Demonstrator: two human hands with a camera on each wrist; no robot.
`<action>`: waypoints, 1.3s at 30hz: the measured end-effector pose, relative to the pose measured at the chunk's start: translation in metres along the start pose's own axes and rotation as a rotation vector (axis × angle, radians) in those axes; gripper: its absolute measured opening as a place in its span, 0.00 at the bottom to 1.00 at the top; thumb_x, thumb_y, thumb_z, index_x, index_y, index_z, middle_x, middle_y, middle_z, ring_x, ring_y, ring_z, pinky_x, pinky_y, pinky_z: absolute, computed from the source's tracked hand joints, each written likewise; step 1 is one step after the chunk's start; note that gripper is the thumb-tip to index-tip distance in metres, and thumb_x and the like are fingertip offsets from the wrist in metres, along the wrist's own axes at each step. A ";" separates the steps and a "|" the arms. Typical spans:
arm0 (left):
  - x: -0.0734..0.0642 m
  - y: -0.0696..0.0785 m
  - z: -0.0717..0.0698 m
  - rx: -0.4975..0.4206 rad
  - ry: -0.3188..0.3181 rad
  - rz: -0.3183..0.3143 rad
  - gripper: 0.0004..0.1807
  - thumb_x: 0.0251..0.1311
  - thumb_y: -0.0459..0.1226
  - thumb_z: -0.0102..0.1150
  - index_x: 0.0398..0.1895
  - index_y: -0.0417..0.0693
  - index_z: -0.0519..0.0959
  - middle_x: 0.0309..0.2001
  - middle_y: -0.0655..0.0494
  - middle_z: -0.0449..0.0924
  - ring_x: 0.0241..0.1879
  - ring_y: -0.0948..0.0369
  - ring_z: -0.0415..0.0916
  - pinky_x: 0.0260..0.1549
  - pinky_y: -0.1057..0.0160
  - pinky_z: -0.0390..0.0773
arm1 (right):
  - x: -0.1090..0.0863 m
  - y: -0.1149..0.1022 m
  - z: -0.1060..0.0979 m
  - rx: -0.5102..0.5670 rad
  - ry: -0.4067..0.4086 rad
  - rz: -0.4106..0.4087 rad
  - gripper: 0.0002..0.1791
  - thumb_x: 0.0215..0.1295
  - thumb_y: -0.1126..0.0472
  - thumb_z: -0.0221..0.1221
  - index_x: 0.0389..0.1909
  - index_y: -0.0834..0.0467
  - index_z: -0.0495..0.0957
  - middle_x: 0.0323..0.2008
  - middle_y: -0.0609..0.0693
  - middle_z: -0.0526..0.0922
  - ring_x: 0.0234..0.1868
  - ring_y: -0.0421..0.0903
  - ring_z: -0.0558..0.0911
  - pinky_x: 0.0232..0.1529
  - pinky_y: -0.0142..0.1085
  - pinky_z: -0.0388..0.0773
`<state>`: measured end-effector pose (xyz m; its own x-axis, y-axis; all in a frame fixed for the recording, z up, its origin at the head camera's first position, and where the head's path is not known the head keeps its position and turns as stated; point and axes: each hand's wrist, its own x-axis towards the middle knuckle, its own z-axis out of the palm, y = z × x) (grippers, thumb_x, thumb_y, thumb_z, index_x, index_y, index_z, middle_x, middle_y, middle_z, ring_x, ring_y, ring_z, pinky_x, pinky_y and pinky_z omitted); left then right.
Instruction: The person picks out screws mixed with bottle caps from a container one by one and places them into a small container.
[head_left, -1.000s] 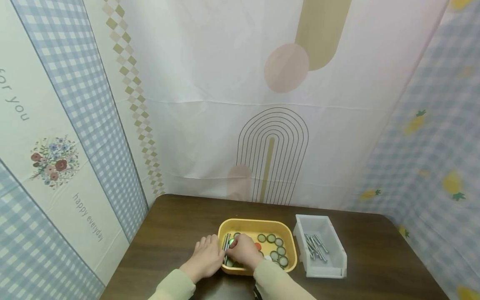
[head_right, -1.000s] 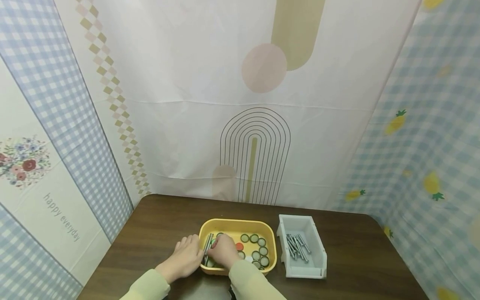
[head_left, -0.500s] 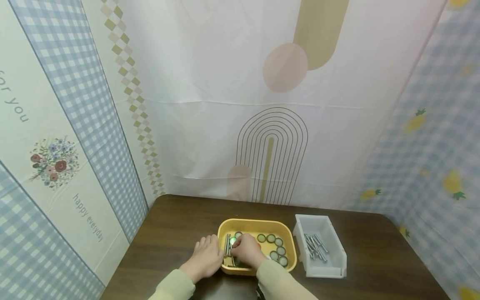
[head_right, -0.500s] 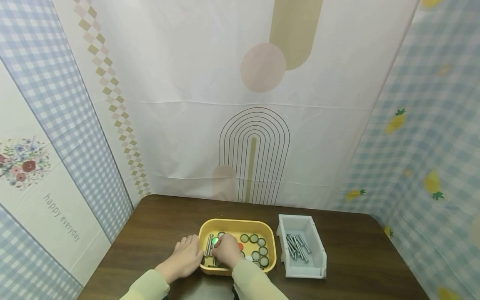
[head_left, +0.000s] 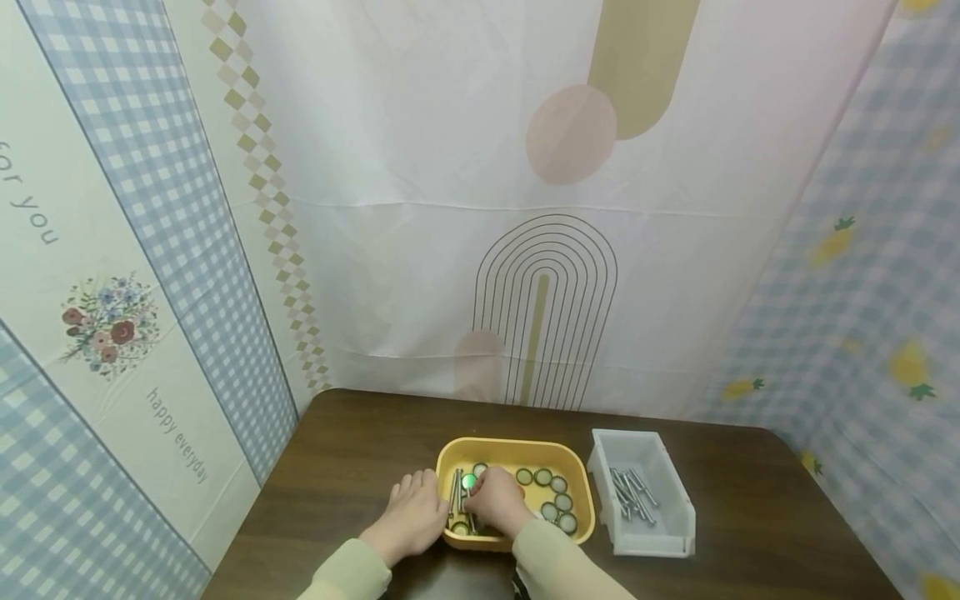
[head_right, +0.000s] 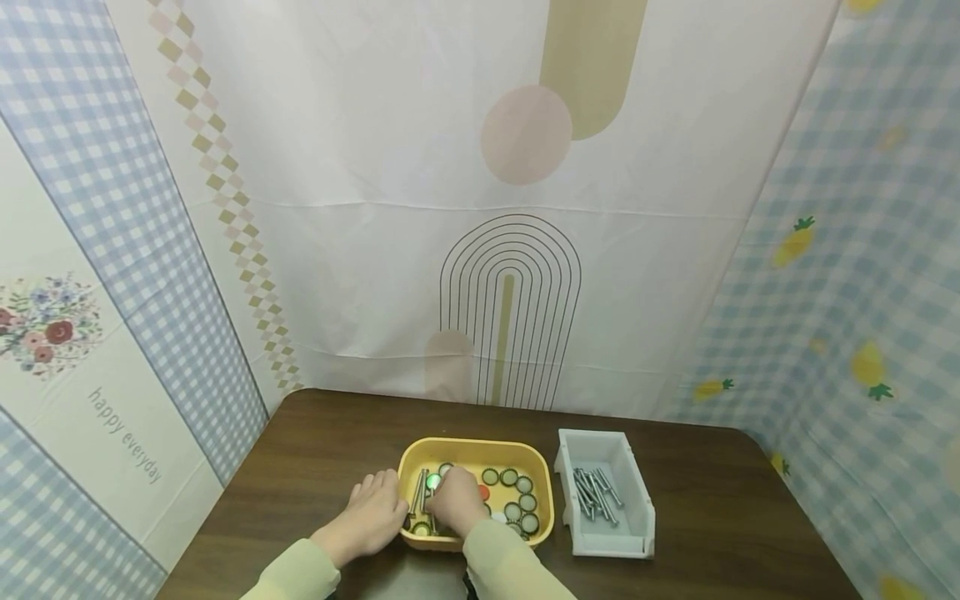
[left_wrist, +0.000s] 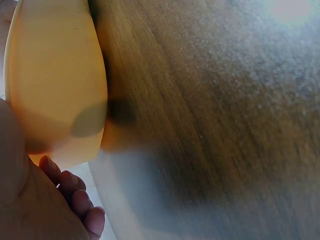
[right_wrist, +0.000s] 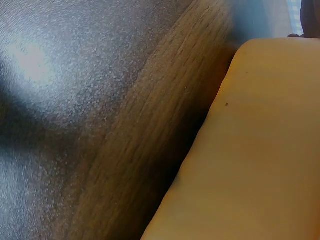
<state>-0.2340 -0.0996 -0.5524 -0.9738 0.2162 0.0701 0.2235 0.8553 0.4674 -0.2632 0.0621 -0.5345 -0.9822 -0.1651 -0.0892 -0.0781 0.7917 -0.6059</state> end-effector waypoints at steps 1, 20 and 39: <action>0.000 0.001 -0.001 0.001 -0.004 -0.003 0.09 0.64 0.42 0.46 0.35 0.44 0.65 0.31 0.52 0.62 0.34 0.53 0.58 0.36 0.51 0.60 | 0.000 0.000 0.000 0.005 0.003 0.006 0.13 0.47 0.63 0.70 0.16 0.55 0.74 0.16 0.44 0.73 0.19 0.42 0.71 0.23 0.37 0.68; 0.006 -0.001 0.008 0.011 0.013 -0.005 0.10 0.64 0.43 0.48 0.33 0.46 0.64 0.30 0.53 0.60 0.34 0.53 0.58 0.36 0.51 0.60 | 0.002 0.013 -0.001 0.094 -0.008 0.013 0.25 0.48 0.66 0.66 0.06 0.50 0.60 0.06 0.39 0.56 0.10 0.37 0.57 0.13 0.31 0.53; 0.003 0.001 0.002 0.006 -0.001 -0.008 0.10 0.65 0.43 0.48 0.35 0.46 0.64 0.30 0.54 0.60 0.33 0.54 0.57 0.36 0.53 0.59 | -0.001 0.050 -0.066 0.370 0.006 -0.083 0.08 0.62 0.66 0.59 0.38 0.68 0.79 0.28 0.54 0.82 0.27 0.46 0.81 0.29 0.40 0.79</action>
<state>-0.2364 -0.0971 -0.5539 -0.9755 0.2097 0.0660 0.2161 0.8599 0.4625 -0.2778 0.1407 -0.5124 -0.9762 -0.2155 -0.0233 -0.0920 0.5096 -0.8555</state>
